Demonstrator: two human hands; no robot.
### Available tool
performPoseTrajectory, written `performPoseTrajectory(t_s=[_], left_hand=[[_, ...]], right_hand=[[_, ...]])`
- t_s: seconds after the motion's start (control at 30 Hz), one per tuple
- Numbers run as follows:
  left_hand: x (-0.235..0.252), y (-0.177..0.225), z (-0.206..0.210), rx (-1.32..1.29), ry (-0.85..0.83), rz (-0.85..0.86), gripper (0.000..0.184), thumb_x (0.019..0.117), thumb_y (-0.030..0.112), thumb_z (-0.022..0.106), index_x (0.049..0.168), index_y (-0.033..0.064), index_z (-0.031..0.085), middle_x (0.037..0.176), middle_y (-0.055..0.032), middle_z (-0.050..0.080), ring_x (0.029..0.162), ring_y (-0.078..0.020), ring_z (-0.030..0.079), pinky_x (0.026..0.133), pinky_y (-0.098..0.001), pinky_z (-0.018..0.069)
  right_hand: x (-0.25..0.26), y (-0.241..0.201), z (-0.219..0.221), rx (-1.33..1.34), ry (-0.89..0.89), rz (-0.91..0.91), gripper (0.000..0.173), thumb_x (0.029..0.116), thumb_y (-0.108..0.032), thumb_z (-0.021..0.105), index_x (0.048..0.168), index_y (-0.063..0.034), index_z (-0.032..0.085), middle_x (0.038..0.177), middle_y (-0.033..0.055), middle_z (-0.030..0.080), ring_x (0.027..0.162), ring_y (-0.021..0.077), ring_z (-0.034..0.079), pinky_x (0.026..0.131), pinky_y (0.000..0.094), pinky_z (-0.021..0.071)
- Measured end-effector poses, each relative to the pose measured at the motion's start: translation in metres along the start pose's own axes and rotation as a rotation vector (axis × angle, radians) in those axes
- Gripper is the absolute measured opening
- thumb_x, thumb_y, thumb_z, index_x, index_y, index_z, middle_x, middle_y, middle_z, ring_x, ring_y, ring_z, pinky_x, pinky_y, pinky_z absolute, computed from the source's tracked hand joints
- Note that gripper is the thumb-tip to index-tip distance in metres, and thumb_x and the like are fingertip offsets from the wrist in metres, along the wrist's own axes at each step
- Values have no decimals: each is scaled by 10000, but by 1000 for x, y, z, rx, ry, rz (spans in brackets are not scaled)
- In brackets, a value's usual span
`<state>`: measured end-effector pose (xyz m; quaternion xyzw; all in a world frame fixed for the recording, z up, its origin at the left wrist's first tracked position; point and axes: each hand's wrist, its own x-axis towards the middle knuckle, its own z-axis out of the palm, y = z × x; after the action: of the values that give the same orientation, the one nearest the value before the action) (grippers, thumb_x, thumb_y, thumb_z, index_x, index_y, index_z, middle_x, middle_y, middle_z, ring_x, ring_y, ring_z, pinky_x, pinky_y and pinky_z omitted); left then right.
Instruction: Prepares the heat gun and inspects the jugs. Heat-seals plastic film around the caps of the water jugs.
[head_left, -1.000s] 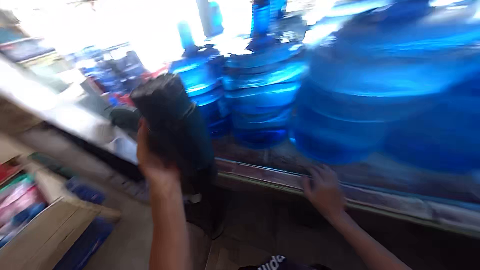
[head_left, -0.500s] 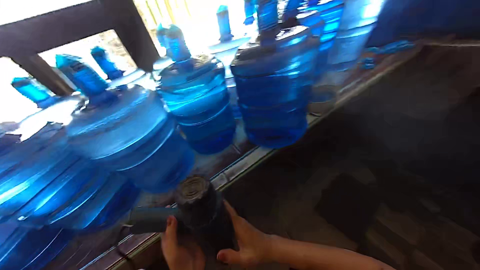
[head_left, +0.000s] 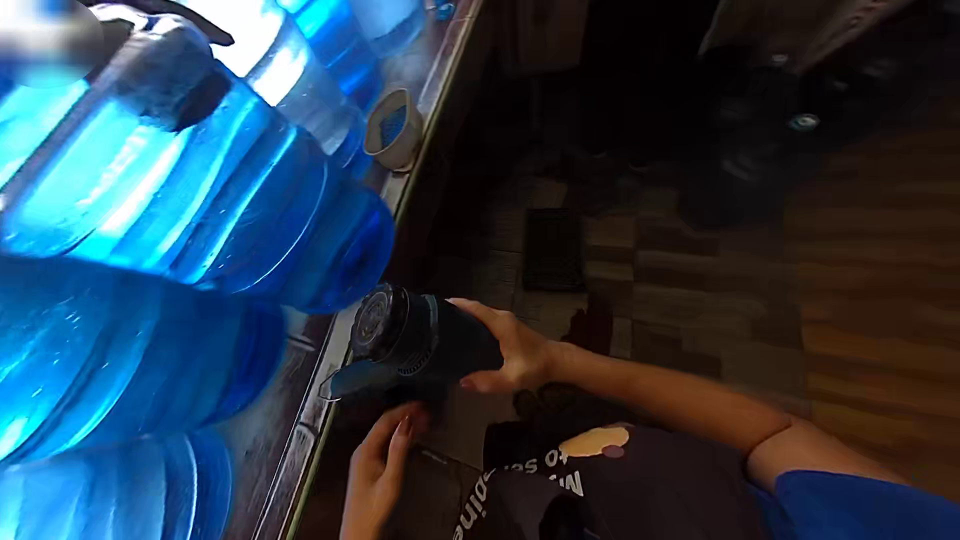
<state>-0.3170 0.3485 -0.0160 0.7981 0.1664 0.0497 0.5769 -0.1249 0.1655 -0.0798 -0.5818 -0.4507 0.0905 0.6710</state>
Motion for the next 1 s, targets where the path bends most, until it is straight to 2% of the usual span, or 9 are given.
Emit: performPoseTrajectory(t_s=[0.1,0.17,0.23,0.4,0.47,0.6,0.7,0.8,1.0], left_hand=[[8,9,-20,277,64,304,239,1066,316,548,1192,166,684,1163,75,717,1089,-21,663,972,-262,558],[27,12,-28,502,41,399,529,1003,318,628,1366,-60,550,1341,-232,607,1274,-282,565,1088,-459,452],[48,11,-26,630,-98,344,651,958,352,677,1345,-148,521,1309,-357,579,1251,-449,569,1055,-610,455],[77,-16,0,173,-379,153,337,837,126,812,1078,-83,702,1021,-34,756,1006,12,680,954,-224,546],[91,-24,17,-94,-373,136,249,828,24,778,1052,-66,713,1005,31,761,994,69,663,941,-162,526],[135,14,68,-277,-165,161,186,892,181,768,1031,304,764,988,239,747,951,131,659,885,-119,542],[188,43,86,-438,-46,310,161,936,194,721,1088,242,748,1019,130,761,954,17,697,882,-198,571],[248,66,89,-609,-186,547,340,996,354,636,1297,208,699,1134,18,754,998,-116,727,892,-277,599],[298,137,136,-752,87,748,369,973,336,671,1214,57,640,1036,-128,741,875,-244,740,801,-355,627]], right_hand=[[1,-2,-28,-140,-62,19,904,819,-440,782,1449,121,456,1350,256,617,1259,240,617,1082,364,499],[8,-10,-43,-205,-145,31,896,805,-405,790,1457,111,456,1355,260,614,1259,284,617,1076,404,500],[18,-20,-52,-241,-238,40,883,792,-377,801,1458,95,466,1325,254,632,1218,310,638,1039,436,522],[52,-48,-62,-403,-489,57,887,761,-424,817,1470,5,500,1188,204,693,1082,341,685,906,506,560],[69,-63,-71,-566,-532,82,913,789,-458,810,1514,-26,461,1166,216,683,1064,373,675,893,531,543],[78,-81,-91,-862,-147,-192,645,959,-427,645,1478,-63,527,1407,235,597,1355,387,549,1169,559,394],[65,-72,-112,-800,29,-372,443,1096,-395,415,1353,-106,631,1415,176,609,1416,324,493,1232,493,303],[24,-15,-173,-656,-198,17,435,1017,-367,555,1310,-65,667,1323,147,677,1294,309,614,1152,517,431],[-92,157,-366,-801,-416,1260,445,1057,-233,528,1395,55,560,1367,339,569,1281,515,545,1070,665,394]])
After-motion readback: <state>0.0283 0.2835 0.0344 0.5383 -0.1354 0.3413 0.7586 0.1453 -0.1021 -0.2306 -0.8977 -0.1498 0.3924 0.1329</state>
